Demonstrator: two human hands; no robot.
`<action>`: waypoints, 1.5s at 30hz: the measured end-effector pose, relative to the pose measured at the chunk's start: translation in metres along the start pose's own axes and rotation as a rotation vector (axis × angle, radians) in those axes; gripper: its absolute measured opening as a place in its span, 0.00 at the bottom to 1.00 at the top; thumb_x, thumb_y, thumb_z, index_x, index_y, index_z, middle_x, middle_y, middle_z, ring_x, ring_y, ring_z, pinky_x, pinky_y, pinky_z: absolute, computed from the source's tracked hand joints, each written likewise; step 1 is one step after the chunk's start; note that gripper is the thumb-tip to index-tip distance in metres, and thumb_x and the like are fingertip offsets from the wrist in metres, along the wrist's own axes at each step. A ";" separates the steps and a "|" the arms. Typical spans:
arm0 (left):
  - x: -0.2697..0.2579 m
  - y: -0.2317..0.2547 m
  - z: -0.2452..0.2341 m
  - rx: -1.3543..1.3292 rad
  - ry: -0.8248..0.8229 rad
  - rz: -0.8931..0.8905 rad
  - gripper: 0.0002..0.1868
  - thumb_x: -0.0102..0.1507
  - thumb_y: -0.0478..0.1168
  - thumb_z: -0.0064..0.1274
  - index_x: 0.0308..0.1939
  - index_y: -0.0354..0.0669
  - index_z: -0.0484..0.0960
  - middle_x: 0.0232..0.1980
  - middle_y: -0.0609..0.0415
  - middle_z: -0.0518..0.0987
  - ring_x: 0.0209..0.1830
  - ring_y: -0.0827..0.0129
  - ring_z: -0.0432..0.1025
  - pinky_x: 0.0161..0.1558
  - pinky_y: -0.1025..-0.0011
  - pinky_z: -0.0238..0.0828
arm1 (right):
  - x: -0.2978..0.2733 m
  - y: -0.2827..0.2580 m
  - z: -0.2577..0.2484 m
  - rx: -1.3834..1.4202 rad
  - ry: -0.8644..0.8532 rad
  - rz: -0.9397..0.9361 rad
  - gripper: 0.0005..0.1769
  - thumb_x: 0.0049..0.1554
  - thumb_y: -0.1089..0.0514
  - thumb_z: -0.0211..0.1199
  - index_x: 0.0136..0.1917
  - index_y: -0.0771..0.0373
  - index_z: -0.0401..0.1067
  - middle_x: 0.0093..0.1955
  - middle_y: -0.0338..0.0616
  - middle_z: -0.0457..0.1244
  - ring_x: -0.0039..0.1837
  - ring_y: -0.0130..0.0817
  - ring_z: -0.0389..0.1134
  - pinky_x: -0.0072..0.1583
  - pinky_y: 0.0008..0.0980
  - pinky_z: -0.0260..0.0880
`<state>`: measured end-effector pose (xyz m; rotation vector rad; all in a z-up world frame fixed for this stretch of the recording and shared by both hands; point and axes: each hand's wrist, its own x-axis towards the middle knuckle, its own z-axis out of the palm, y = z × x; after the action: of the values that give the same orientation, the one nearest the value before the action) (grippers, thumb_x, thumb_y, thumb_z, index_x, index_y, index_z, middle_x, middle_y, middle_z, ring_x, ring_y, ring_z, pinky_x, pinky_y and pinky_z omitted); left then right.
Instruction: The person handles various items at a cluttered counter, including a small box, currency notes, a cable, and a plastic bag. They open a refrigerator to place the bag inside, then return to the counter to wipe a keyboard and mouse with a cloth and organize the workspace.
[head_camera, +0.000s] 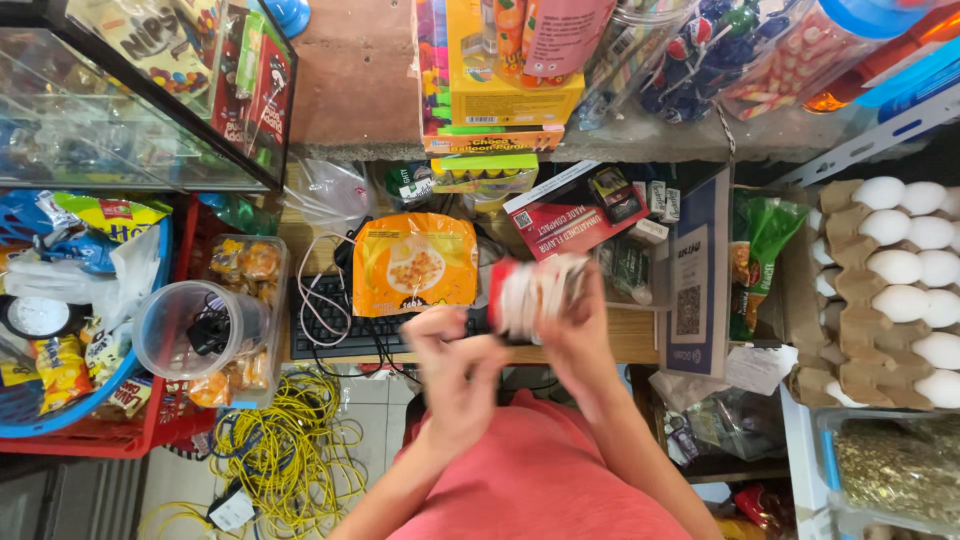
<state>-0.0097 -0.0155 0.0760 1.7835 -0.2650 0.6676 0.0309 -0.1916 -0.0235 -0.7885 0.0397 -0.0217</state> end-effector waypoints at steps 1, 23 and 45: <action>0.002 0.003 -0.004 -0.065 0.045 -0.032 0.06 0.61 0.32 0.56 0.41 0.41 0.78 0.54 0.43 0.66 0.57 0.52 0.61 0.64 0.56 0.58 | 0.013 0.000 -0.014 -0.030 0.096 0.000 0.50 0.49 0.73 0.69 0.78 0.53 0.50 0.69 0.39 0.60 0.68 0.35 0.66 0.66 0.40 0.69; 0.138 -0.167 -0.046 0.431 -0.124 -0.335 0.19 0.73 0.41 0.52 0.28 0.36 0.74 0.25 0.46 0.74 0.25 0.55 0.72 0.32 0.61 0.65 | 0.044 0.026 -0.216 -0.167 0.510 0.035 0.22 0.63 0.47 0.65 0.64 0.59 0.66 0.58 0.43 0.66 0.55 0.37 0.72 0.55 0.40 0.75; 0.196 -0.235 -0.057 0.432 -0.513 0.251 0.34 0.57 0.20 0.45 0.69 0.34 0.75 0.70 0.36 0.75 0.72 0.50 0.70 0.71 0.61 0.66 | -0.041 0.087 -0.106 -0.320 0.814 0.009 0.19 0.58 0.62 0.63 0.62 0.68 0.73 0.52 0.50 0.71 0.48 0.38 0.72 0.52 0.36 0.74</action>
<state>0.2488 0.1425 0.0073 2.3513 -0.7464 0.4490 -0.0143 -0.2045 -0.1586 -1.0564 0.8346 -0.3336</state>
